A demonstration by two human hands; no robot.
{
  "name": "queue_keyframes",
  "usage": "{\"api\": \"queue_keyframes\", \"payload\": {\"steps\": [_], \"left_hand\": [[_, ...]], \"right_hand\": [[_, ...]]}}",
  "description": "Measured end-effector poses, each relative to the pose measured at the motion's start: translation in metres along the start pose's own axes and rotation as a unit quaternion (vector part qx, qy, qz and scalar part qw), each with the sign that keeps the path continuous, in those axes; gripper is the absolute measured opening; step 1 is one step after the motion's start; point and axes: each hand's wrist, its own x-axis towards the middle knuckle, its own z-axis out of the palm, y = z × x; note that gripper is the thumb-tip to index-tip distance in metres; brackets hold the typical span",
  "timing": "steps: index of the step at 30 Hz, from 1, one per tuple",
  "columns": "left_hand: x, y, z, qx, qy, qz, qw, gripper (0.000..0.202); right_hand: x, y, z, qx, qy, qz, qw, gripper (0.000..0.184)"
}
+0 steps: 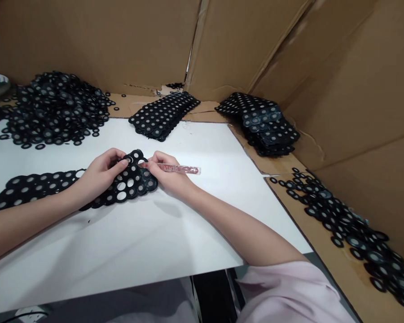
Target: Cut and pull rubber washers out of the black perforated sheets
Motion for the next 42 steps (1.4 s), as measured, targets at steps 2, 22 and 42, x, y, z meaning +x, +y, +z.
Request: {"api": "queue_keyframes", "payload": {"steps": [2,22,42], "left_hand": [[0.001,-0.002,0.000,0.009,-0.008,0.009,1.000,0.018],[-0.003,0.004,-0.002,0.018,-0.087,-0.014,0.996,0.018],[0.006,0.004,-0.012,0.014,-0.174,-0.051,0.983,0.028]], "right_hand": [[-0.004,-0.002,-0.004,0.010,-0.007,-0.014,1.000,0.021],[0.003,-0.001,0.016,-0.153,0.040,-0.069,0.985,0.015],[-0.006,-0.009,-0.013,0.002,-0.031,0.020,0.999,0.012]]}}
